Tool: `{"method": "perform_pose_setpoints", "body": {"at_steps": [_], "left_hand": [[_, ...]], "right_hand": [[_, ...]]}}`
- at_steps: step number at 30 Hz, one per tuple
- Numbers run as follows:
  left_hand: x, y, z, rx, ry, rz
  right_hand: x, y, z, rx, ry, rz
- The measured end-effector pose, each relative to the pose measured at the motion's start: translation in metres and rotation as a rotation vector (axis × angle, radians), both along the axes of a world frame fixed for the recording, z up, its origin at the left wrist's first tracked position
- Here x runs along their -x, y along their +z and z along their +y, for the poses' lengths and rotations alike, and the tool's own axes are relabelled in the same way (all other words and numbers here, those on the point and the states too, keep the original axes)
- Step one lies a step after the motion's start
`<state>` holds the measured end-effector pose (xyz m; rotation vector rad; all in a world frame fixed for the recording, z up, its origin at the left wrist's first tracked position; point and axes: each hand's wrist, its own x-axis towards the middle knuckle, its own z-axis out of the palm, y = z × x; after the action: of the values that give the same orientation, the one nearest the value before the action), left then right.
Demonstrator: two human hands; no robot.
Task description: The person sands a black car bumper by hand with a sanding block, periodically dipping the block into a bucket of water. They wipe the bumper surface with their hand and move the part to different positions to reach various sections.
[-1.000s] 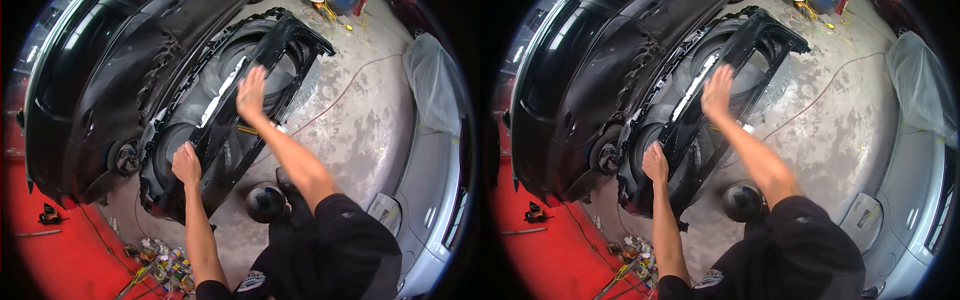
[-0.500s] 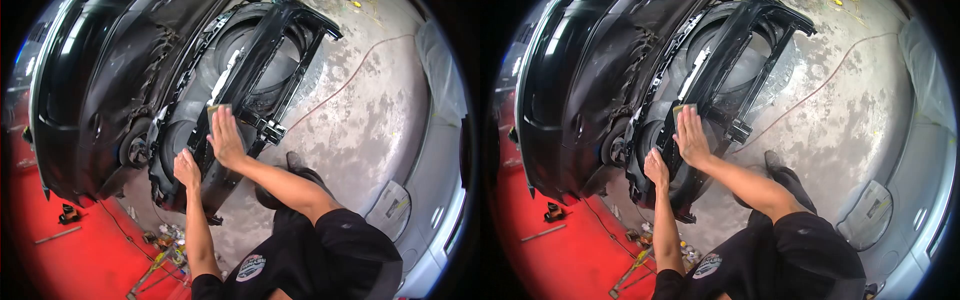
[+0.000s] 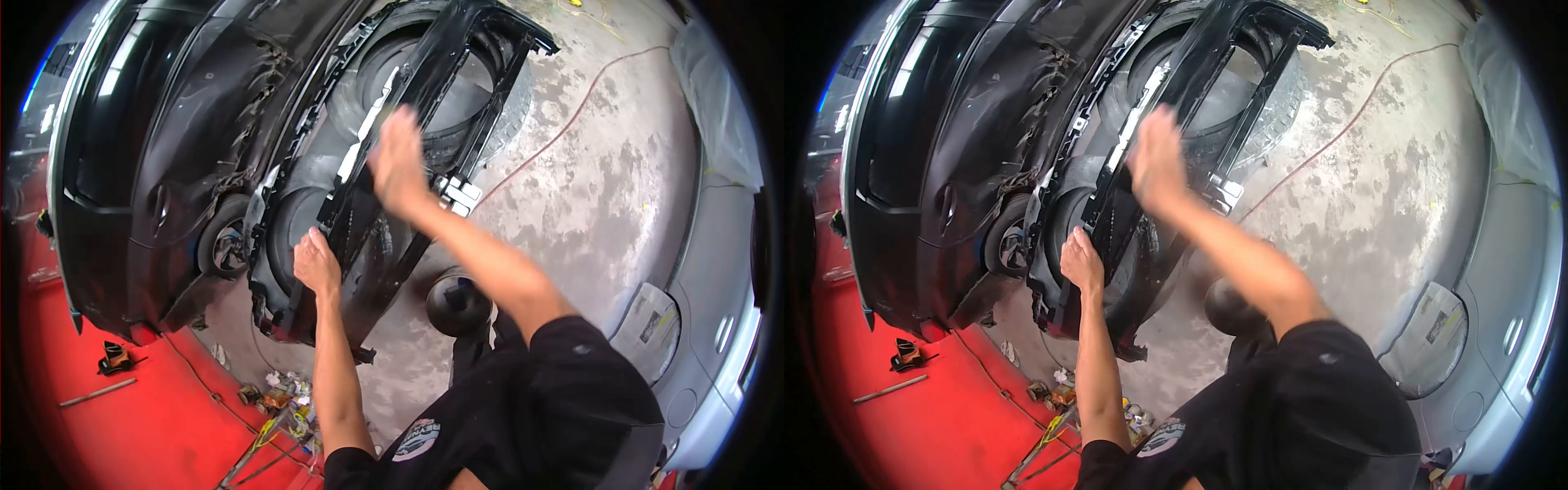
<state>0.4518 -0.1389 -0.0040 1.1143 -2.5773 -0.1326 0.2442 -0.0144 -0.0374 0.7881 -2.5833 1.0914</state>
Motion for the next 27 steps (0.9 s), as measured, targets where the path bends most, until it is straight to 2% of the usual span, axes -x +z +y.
{"method": "perform_pose_setpoints", "body": {"at_steps": [2,4,6,7,8,10,12,14,17,18,19,20,22,23,25,27], "left_hand": [[0.003,-0.003,-0.001,0.048,-0.029,0.025],[0.008,0.001,0.004,0.079,-0.047,0.064],[0.008,0.004,0.008,0.087,-0.019,0.072],[0.008,0.006,0.008,0.090,-0.031,0.080],[0.006,0.009,0.008,0.032,-0.024,0.063],[0.004,0.009,0.010,-0.025,-0.020,0.047],[0.002,0.011,0.007,-0.013,-0.028,0.035],[0.004,0.011,0.008,0.027,-0.028,0.068],[0.008,0.011,0.014,0.054,-0.016,0.090],[0.007,0.010,0.012,0.059,-0.004,0.057],[0.006,0.007,0.009,0.078,-0.013,0.045],[0.006,0.009,0.008,0.090,-0.025,0.036],[0.005,0.008,0.008,0.069,-0.004,0.006],[0.004,0.005,0.006,0.074,0.008,-0.007],[0.004,0.001,0.005,0.097,0.014,0.008],[0.010,-0.005,0.006,0.138,0.071,-0.050]], "right_hand": [[0.089,-0.019,0.001,0.237,-0.253,-0.170],[0.061,-0.006,-0.002,0.253,-0.238,-0.157],[-0.027,-0.010,-0.012,0.120,-0.110,-0.103],[-0.073,-0.015,-0.013,-0.068,-0.008,-0.056],[-0.104,-0.009,-0.009,0.121,0.127,-0.160],[-0.077,0.000,-0.004,0.028,0.123,-0.097],[0.007,-0.004,-0.008,0.091,-0.118,-0.052],[0.073,-0.014,-0.008,0.209,-0.211,-0.109],[0.001,-0.003,-0.015,0.210,-0.101,-0.071],[-0.039,-0.003,-0.018,-0.009,-0.028,-0.052],[-0.066,-0.007,-0.009,0.125,0.149,-0.122],[-0.062,-0.010,-0.003,0.128,0.189,-0.123],[0.003,-0.001,0.000,0.001,-0.033,-0.063],[0.062,-0.013,-0.001,0.168,-0.144,-0.098],[0.160,-0.017,0.015,0.278,-0.219,-0.196],[0.151,-0.016,0.010,0.282,-0.236,-0.177]]}}
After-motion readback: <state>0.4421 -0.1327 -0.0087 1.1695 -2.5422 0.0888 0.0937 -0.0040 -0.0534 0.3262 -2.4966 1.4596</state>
